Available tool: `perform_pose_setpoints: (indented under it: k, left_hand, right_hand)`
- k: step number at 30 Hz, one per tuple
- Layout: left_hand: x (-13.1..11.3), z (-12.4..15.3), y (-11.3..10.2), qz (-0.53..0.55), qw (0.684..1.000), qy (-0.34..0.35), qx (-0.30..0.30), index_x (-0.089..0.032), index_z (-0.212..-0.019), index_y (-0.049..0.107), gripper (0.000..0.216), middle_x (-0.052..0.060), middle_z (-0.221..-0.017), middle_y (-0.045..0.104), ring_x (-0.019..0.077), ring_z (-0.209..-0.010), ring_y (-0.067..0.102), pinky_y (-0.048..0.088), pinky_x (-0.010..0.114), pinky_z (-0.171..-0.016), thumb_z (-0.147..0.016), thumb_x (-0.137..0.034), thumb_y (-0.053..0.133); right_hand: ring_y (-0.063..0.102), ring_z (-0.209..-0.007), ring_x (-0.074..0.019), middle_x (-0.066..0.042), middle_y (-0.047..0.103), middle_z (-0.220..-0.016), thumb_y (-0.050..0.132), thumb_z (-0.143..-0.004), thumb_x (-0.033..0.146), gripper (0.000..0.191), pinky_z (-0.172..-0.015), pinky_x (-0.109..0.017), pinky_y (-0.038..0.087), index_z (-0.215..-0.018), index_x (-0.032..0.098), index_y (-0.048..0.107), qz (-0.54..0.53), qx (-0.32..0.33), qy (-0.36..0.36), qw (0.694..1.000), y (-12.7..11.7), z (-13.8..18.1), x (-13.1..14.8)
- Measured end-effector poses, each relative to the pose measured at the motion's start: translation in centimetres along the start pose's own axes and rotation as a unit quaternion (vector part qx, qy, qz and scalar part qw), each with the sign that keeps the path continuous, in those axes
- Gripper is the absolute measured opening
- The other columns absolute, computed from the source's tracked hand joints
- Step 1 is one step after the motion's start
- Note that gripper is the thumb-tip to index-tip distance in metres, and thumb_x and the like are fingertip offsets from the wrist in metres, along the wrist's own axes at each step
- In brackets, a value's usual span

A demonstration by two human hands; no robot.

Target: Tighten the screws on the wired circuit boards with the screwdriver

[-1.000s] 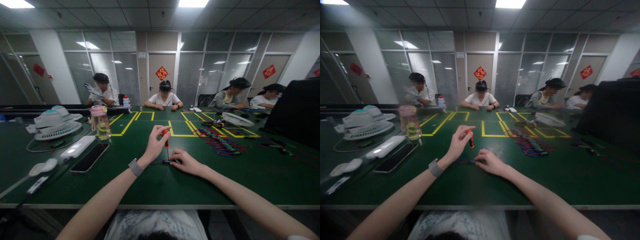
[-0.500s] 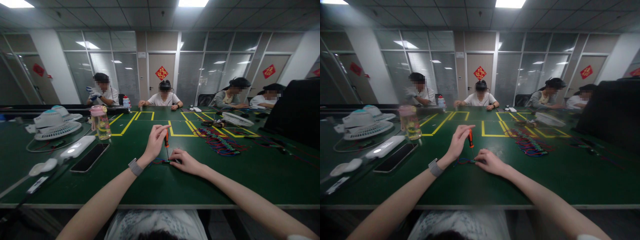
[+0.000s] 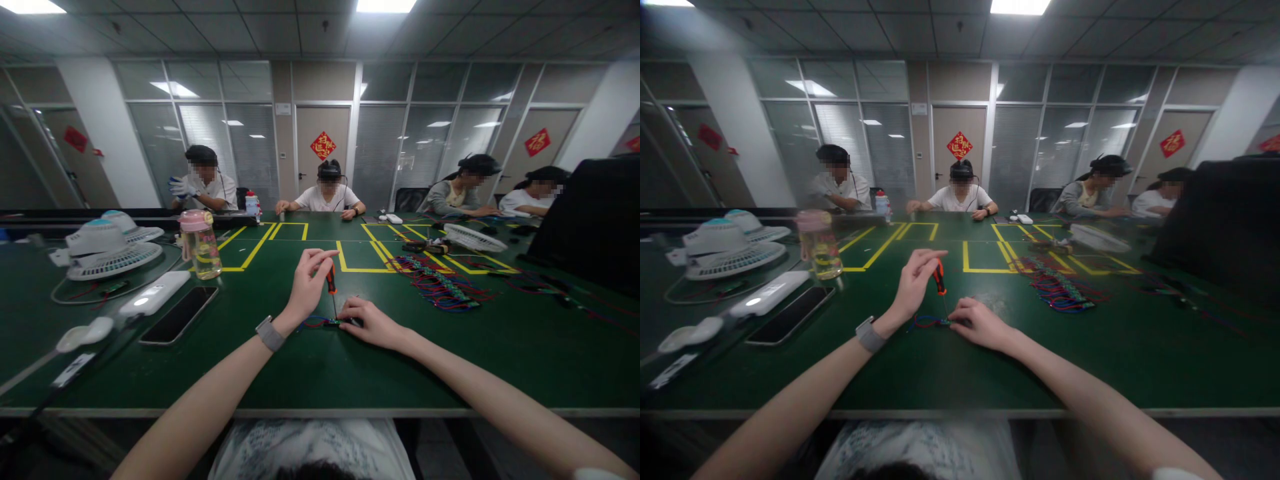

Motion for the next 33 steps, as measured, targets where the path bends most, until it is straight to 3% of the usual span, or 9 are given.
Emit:
perform_pose_setpoints:
  k: [2, 5, 11, 17, 20, 23, 27, 31, 33]
  left_hand:
    - [0.12, -0.03, 0.13, 0.04, 0.999, -0.012, 0.025, -0.021, -0.111, 0.066, 0.028, 0.007, -0.112, 0.059, 0.0146, -0.096, 0.061, 0.051, 0.026, -0.083, -0.092, -0.026, 0.046]
    - [0.15, 0.01, 0.33, 0.087, 0.995, -0.038, 0.043, -0.019, -0.118, 0.061, 0.031, 0.008, -0.11, 0.063, 0.0157, -0.092, 0.064, 0.053, 0.029, -0.082, -0.09, -0.027, 0.05]
    - [-0.27, 0.2, 0.1, -0.024, 1.0, -0.006, -0.007, -0.02, -0.097, 0.07, 0.021, 0.004, -0.094, 0.057, 0.0138, -0.086, 0.059, 0.051, 0.021, -0.07, -0.079, -0.031, 0.067]
    - [-0.11, 0.09, 0.2, 0.048, 0.998, -0.018, 0.018, -0.021, -0.113, 0.065, 0.03, 0.008, -0.119, 0.054, 0.0163, -0.099, 0.06, 0.054, 0.027, -0.079, -0.093, -0.029, 0.044]
    - [-0.11, 0.16, 0.44, 0.095, 0.994, -0.048, 0.038, -0.019, -0.119, 0.06, 0.032, 0.009, -0.115, 0.06, 0.0153, -0.088, 0.063, 0.055, 0.029, -0.076, -0.092, -0.029, 0.047]
    - [-0.22, 0.25, 0.4, 0.042, 0.999, -0.029, 0.019, -0.019, -0.11, 0.066, 0.027, 0.006, -0.097, 0.062, 0.0142, -0.085, 0.061, 0.053, 0.025, -0.074, -0.086, -0.03, 0.058]
    - [-0.25, 0.19, 0.14, -0.012, 1.0, 0.004, -0.006, -0.022, -0.099, 0.071, 0.02, 0.005, -0.1, 0.053, 0.0133, -0.089, 0.057, 0.051, 0.022, -0.074, -0.083, -0.03, 0.062]
    - [-0.1, 0.06, 0.36, 0.072, 0.996, -0.03, 0.039, -0.021, -0.116, 0.064, 0.031, 0.008, -0.116, 0.054, 0.0148, -0.095, 0.06, 0.053, 0.026, -0.078, -0.092, -0.027, 0.045]
    - [0.01, 0.08, 0.56, 0.115, 0.99, -0.056, 0.057, -0.019, -0.123, 0.058, 0.035, 0.009, -0.115, 0.058, 0.0155, -0.09, 0.063, 0.055, 0.029, -0.075, -0.091, -0.028, 0.046]
  right_hand:
    - [0.058, -0.084, -0.0173, -0.007, 0.062, -0.089, 0.058, -0.087, 0.024, 0.02, -0.078, -0.03, 0.046, -0.101, 0.016, 0.07, 0.0, 0.001, 0.001, 1.0, -0.01, 0.0, -0.03]
    - [0.058, -0.084, -0.0172, -0.007, 0.062, -0.09, 0.058, -0.087, 0.023, 0.02, -0.079, -0.03, 0.046, -0.101, 0.016, 0.07, -0.002, 0.004, 0.003, 1.0, 0.0, 0.0, -0.09]
    - [0.058, -0.084, -0.0177, -0.007, 0.062, -0.089, 0.059, -0.086, 0.024, 0.02, -0.079, -0.03, 0.046, -0.1, 0.015, 0.07, -0.002, -0.002, 0.004, 1.0, 0.11, 0.04, -0.07]
    - [0.058, -0.084, -0.0175, -0.007, 0.062, -0.089, 0.058, -0.088, 0.026, 0.021, -0.079, -0.031, 0.045, -0.101, 0.017, 0.07, 0.0, 0.001, 0.001, 1.0, 0.12, 0.04, -0.17]
    - [0.058, -0.084, -0.0175, -0.007, 0.062, -0.089, 0.057, -0.088, 0.027, 0.021, -0.079, -0.03, 0.046, -0.101, 0.017, 0.07, -0.001, 0.002, 0.0, 1.0, 0.13, 0.02, -0.22]
    - [0.058, -0.084, -0.0176, -0.007, 0.062, -0.089, 0.057, -0.088, 0.027, 0.021, -0.078, -0.03, 0.046, -0.101, 0.017, 0.07, 0.0, 0.002, -0.001, 1.0, 0.15, 0.02, -0.23]
    - [0.058, -0.084, -0.0174, -0.007, 0.062, -0.09, 0.057, -0.087, 0.026, 0.021, -0.079, -0.03, 0.046, -0.101, 0.017, 0.07, 0.0, 0.001, -0.002, 1.0, 0.1, 0.06, -0.19]
    - [0.058, -0.084, -0.0172, -0.007, 0.062, -0.09, 0.057, -0.088, 0.025, 0.021, -0.08, -0.03, 0.046, -0.101, 0.016, 0.07, 0.001, 0.002, 0.0, 1.0, 0.0, 0.08, -0.13]
    - [0.058, -0.083, -0.017, -0.007, 0.062, -0.09, 0.057, -0.088, 0.026, 0.02, -0.08, -0.03, 0.046, -0.1, 0.016, 0.07, 0.0, 0.002, 0.0, 1.0, 0.01, 0.08, -0.13]
Point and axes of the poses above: each hand's wrist, its own z-axis away from the middle knuckle, its own y-axis out of the palm, x = y × z, the point moved 1 cm from there along -z, towards the middle knuckle
